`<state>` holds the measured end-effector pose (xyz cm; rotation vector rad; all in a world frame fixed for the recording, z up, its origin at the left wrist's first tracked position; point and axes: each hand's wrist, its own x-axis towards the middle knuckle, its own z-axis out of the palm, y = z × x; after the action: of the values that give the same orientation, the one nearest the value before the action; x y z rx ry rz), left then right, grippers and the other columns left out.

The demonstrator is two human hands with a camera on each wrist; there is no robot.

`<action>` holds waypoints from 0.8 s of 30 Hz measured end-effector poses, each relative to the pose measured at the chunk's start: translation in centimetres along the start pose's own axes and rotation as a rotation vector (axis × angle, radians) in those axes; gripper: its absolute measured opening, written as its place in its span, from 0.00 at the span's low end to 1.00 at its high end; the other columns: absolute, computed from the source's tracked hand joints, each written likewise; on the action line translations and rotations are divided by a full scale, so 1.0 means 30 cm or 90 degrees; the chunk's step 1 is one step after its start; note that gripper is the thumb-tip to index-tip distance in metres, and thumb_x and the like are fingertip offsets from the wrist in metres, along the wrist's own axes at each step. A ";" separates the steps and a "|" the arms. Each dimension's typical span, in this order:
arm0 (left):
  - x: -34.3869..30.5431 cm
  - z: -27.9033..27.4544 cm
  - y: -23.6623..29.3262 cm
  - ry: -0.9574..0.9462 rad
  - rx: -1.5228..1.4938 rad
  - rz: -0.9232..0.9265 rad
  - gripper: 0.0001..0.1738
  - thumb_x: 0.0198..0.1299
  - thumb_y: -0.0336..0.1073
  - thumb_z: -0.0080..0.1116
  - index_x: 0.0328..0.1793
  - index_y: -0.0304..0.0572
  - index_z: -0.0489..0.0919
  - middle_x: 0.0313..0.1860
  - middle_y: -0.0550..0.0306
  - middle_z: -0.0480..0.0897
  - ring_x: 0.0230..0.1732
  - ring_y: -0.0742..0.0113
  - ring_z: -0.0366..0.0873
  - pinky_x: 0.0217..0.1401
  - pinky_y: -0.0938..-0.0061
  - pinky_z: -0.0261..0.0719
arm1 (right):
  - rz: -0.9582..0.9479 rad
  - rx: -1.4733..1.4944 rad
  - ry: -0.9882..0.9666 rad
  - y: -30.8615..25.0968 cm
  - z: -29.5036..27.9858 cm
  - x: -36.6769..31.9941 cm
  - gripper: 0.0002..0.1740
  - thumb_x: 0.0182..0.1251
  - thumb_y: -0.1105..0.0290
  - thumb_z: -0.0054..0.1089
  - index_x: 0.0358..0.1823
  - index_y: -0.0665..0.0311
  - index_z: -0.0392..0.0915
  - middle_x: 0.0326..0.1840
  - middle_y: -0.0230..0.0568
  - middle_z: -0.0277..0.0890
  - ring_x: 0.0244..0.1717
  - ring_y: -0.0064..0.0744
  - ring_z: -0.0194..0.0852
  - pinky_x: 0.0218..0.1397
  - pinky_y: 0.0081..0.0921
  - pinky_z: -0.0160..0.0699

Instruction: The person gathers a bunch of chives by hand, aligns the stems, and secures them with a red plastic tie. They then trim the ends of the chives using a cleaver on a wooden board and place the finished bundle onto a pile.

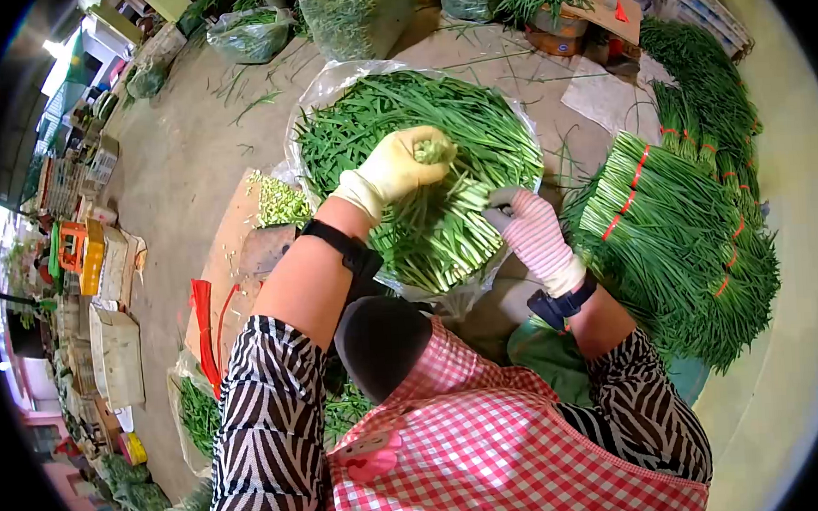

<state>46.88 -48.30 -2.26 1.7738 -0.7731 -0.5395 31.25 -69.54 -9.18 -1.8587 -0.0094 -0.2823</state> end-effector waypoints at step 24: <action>0.016 0.032 -0.019 0.055 0.041 0.001 0.12 0.54 0.24 0.65 0.46 0.39 0.84 0.47 0.60 0.89 0.47 0.73 0.82 0.54 0.74 0.81 | -0.242 -0.368 -0.060 -0.081 0.042 0.040 0.09 0.59 0.68 0.74 0.38 0.63 0.85 0.37 0.47 0.86 0.41 0.52 0.85 0.52 0.44 0.83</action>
<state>46.69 -49.15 -3.11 1.8439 -0.7387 -0.4384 32.28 -67.78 -6.99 -2.4408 -0.3849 -0.4987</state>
